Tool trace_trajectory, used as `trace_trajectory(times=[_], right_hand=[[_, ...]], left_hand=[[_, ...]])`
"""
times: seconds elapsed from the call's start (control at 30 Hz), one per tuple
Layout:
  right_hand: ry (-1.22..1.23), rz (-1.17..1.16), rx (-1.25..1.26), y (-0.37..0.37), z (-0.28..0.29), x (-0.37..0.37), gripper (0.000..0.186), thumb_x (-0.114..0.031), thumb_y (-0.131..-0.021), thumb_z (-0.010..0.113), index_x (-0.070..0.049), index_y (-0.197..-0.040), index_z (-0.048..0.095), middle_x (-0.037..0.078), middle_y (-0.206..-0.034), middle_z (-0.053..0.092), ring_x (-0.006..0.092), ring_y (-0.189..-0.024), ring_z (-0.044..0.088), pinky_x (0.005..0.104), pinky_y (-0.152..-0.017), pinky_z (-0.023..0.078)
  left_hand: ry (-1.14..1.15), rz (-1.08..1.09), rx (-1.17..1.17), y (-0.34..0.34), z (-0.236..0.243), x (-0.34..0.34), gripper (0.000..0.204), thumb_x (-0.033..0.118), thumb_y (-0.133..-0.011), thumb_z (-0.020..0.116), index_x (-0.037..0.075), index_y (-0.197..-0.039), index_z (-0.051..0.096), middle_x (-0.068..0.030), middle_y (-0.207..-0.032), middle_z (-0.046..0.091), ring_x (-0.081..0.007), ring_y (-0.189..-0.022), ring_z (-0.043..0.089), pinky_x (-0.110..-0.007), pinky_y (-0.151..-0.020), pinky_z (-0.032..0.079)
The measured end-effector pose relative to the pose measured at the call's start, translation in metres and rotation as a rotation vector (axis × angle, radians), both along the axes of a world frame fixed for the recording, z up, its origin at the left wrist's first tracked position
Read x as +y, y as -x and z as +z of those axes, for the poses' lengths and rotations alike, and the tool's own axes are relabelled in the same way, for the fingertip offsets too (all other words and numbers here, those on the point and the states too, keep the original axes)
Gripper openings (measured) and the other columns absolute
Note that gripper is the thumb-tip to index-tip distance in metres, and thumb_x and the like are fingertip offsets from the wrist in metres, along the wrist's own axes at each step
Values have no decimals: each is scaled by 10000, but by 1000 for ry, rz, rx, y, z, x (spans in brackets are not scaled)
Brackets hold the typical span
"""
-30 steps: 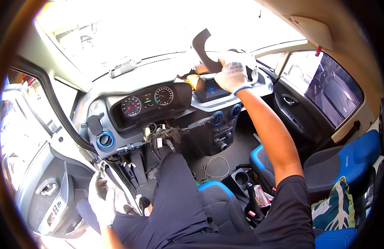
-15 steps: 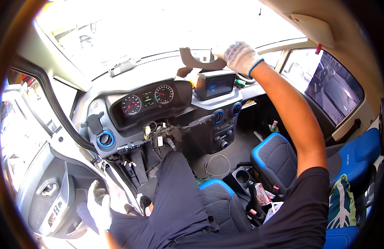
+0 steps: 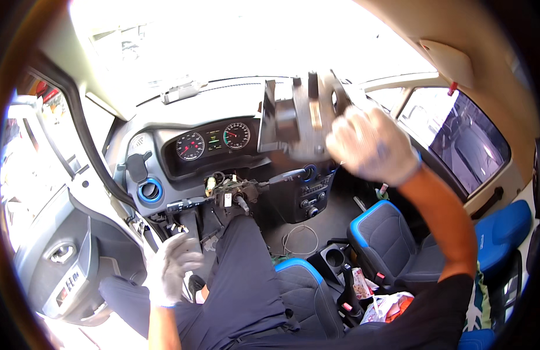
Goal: The person removes a dashboard panel, disconnects wiring, and reattaches the panel inside a car. They then use a socket wrench to tighten bolts on the steering column area.
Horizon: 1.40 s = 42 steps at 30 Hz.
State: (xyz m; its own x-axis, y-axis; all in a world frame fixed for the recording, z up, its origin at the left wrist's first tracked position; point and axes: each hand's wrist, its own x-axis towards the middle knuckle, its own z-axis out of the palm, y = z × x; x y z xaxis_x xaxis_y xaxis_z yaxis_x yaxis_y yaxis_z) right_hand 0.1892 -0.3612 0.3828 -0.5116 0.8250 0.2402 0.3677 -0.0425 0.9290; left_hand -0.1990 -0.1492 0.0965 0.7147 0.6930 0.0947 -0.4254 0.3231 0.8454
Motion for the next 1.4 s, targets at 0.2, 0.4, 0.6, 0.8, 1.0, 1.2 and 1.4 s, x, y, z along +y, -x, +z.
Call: trace_trajectory(times=[0.2, 0.4, 0.6, 0.8, 1.0, 1.2, 1.4], right_hand=[[281, 338, 201, 129, -93, -62, 202, -249, -925, 661, -68, -845, 618, 99, -751, 637, 260, -800, 751, 304, -603, 481], [354, 461, 467, 148, -198, -71, 160, -246, -909, 697, -104, -859, 644, 59, -899, 587, 272, -976, 745, 321, -662, 537], [623, 623, 784, 120, -246, -40, 418, -202, -912, 704, -90, -1315, 708, 104, -1178, 675, 296, -1161, 709, 384, -775, 576], [-110, 59, 1634, 7, -325, 66, 479, -269, -986, 715, -33, -1396, 641, 252, -1154, 729, 349, -992, 753, 407, -728, 605], [68, -601, 3130, -89, -342, 175, 681, -740, -1097, 485, -78, -1035, 630, 105, -796, 609, 202, -542, 541, 330, -463, 406], [-309, -628, 2809, -52, -343, 212, 380, -327, -1025, 560, -104, -717, 556, 57, -604, 523, 194, -441, 439, 400, -446, 327], [-281, -14, 2606, -57, -397, 193, 274, -221, -1097, 558, -5, -1160, 714, 82, -1045, 727, 152, -975, 657, 337, -902, 554]], left_hand=[[356, -370, -255, -59, 24, -45, 973, 594, -1040, 715, -14, -1713, 361, -178, -1699, 497, -360, -1430, 617, -570, -1178, 518], [603, -100, 9, -30, -10, -71, 552, 173, -906, 682, -44, -1413, 694, -188, -1185, 772, -333, -1145, 759, -530, -1097, 605], [656, 178, 146, -6, -50, -77, 503, 99, -843, 615, -28, -1327, 670, -198, -1288, 746, -378, -1185, 751, -559, -1095, 614], [750, 328, 10, -9, -114, -38, 550, 116, -806, 570, -8, -1338, 634, -148, -1232, 738, -356, -1093, 756, -524, -1109, 607], [705, 455, 179, 5, -124, 3, 442, 139, -817, 564, 46, -1237, 662, -148, -1135, 744, -320, -987, 753, -482, -967, 652], [525, 530, 309, 22, -163, 45, 429, 202, -931, 619, 27, -1313, 702, -119, -1094, 774, -264, -921, 750, -430, -894, 635], [524, 477, 381, -10, -187, 79, 475, 164, -962, 623, 10, -1409, 672, -150, -1164, 785, -310, -967, 760, -460, -918, 633]])
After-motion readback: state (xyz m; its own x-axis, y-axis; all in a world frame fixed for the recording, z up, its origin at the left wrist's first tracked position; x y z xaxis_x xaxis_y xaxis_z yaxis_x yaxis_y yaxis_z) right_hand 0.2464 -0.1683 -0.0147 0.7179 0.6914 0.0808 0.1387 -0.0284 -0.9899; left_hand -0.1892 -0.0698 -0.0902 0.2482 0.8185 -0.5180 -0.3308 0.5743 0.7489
